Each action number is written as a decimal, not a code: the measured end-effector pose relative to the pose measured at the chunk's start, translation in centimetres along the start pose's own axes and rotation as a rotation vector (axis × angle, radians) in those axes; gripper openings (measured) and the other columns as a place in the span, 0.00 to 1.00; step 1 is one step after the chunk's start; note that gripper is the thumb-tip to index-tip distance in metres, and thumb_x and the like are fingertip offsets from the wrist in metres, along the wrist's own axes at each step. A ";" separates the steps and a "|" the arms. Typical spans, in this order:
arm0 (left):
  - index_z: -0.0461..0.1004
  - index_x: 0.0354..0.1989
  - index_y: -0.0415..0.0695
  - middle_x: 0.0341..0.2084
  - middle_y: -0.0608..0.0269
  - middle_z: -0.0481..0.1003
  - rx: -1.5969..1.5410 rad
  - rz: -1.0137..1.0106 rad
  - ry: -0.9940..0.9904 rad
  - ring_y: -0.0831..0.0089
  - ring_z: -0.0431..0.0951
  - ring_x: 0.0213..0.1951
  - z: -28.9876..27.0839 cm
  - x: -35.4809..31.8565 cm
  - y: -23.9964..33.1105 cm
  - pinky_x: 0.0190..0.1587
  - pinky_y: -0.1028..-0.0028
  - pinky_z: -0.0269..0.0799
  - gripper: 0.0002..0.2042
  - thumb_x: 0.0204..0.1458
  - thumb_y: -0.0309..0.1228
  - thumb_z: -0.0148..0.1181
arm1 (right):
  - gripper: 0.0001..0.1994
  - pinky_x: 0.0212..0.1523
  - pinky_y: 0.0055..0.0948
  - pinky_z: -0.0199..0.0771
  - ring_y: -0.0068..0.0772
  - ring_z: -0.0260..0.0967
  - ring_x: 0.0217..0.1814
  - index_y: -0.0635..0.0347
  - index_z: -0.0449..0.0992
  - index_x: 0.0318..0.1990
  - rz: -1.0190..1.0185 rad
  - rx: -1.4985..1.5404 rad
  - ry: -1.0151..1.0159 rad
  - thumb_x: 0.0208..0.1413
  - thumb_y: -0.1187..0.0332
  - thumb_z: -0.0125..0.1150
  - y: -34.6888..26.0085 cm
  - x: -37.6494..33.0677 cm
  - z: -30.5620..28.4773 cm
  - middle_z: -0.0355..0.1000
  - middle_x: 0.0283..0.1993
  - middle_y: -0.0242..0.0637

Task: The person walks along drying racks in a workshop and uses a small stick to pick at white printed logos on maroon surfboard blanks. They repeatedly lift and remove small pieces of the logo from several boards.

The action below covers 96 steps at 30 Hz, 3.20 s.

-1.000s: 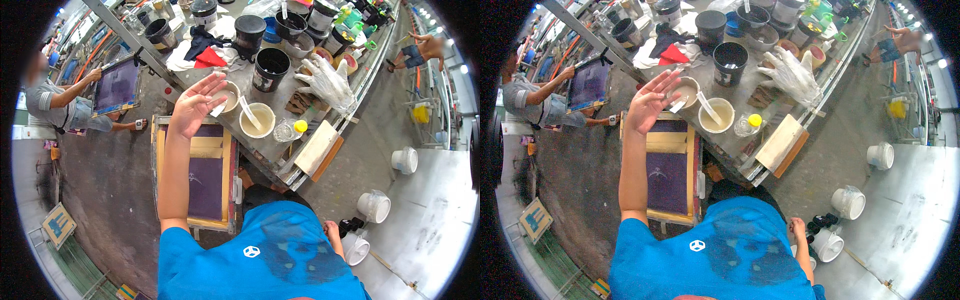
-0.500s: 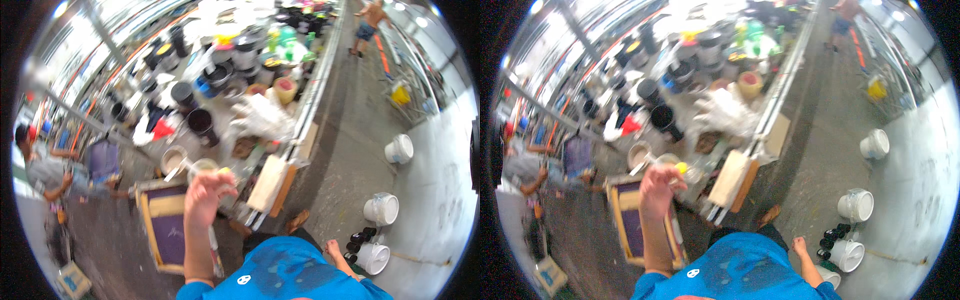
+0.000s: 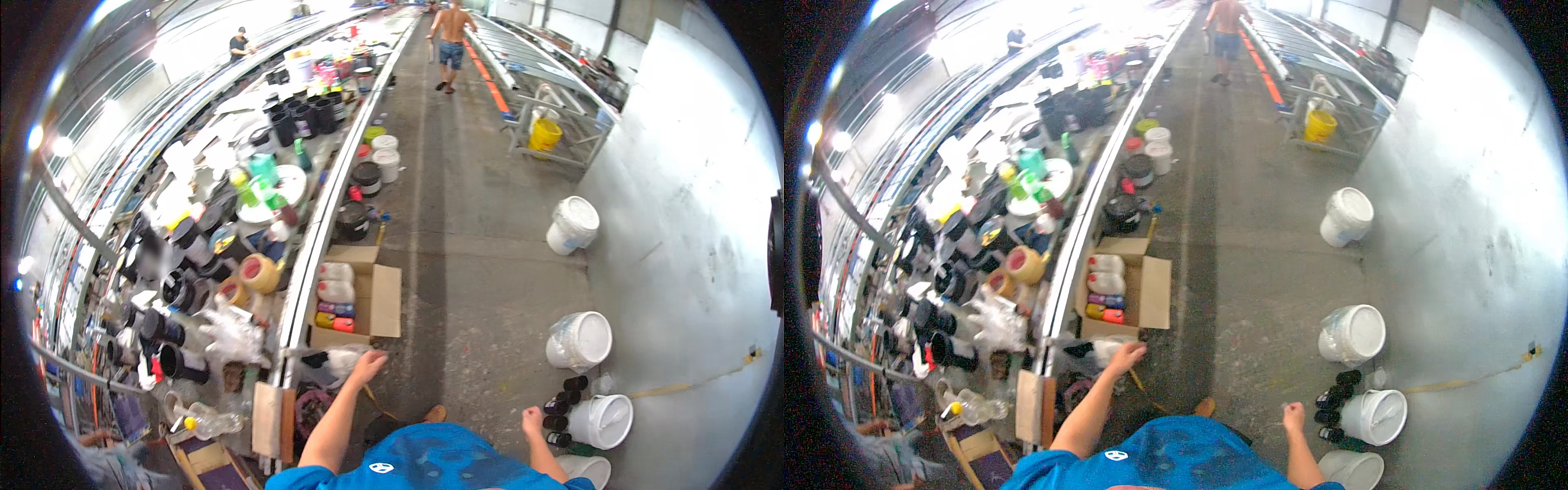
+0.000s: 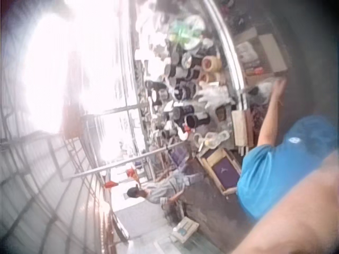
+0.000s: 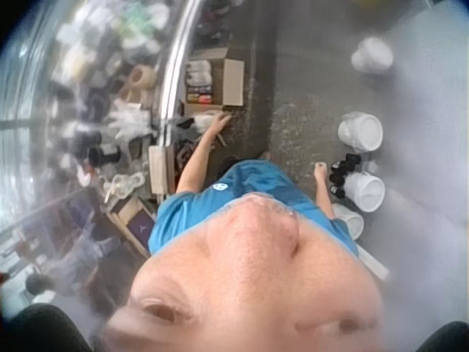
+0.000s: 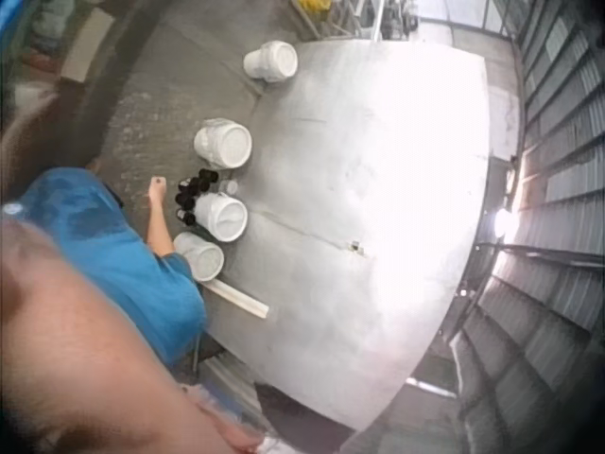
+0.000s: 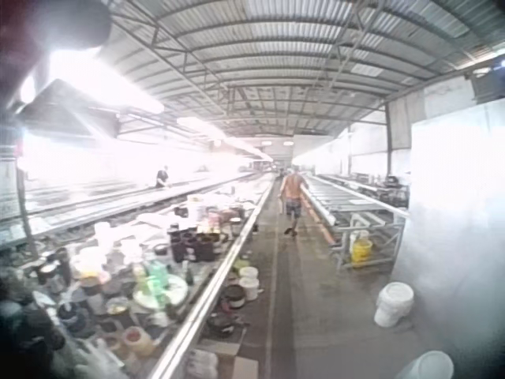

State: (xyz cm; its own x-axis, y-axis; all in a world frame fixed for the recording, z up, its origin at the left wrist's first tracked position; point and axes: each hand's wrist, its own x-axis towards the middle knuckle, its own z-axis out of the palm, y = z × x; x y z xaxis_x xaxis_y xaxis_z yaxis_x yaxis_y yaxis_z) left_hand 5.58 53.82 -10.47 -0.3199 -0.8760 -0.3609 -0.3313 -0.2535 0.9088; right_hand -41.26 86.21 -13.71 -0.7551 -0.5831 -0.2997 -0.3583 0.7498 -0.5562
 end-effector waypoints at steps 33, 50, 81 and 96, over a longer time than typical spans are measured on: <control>0.76 0.53 0.40 0.34 0.56 0.82 0.396 0.093 0.043 0.70 0.82 0.33 3.3 87.8 37.9 0.39 0.68 0.76 0.18 0.56 0.35 0.63 | 0.16 0.55 0.52 0.70 0.62 0.71 0.57 0.67 0.69 0.52 0.470 -0.051 -0.042 0.62 0.66 0.52 -32.3 58.2 3.6 0.73 0.52 0.61; 0.77 0.31 0.41 0.19 0.61 0.76 0.149 -1.019 0.003 0.68 0.75 0.18 4.7 83.5 35.6 0.20 0.66 0.69 0.10 0.54 0.36 0.59 | 0.12 0.49 0.35 0.74 0.34 0.76 0.44 0.60 0.78 0.42 -0.220 0.241 -0.123 0.56 0.63 0.68 -72.7 117.6 6.9 0.79 0.40 0.39; 0.76 0.32 0.43 0.22 0.63 0.74 0.267 -0.555 -0.033 0.74 0.72 0.22 -4.4 181.1 67.8 0.25 0.74 0.70 0.05 0.52 0.29 0.54 | 0.07 0.57 0.37 0.70 0.45 0.74 0.56 0.52 0.64 0.49 -0.304 1.609 -0.991 0.67 0.66 0.48 -156.7 177.1 -1.6 0.73 0.57 0.56; 0.44 0.77 0.53 0.58 0.49 0.68 -0.042 -0.030 0.361 0.68 0.77 0.45 -12.7 235.2 95.3 0.47 0.70 0.75 0.47 0.49 0.17 0.63 | 0.07 0.50 0.34 0.76 0.36 0.78 0.46 0.49 0.65 0.50 -0.219 1.422 -0.958 0.70 0.64 0.51 -185.8 209.2 5.6 0.77 0.50 0.52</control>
State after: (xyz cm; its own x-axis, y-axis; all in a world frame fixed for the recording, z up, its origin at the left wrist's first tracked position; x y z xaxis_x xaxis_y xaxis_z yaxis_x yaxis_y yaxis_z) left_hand -89.99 -181.55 -6.14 0.0261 -0.9546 -0.2969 -0.2962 -0.2910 0.9097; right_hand -129.57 -176.83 22.57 -0.0048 -0.9878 -0.1555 0.7238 0.1039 -0.6821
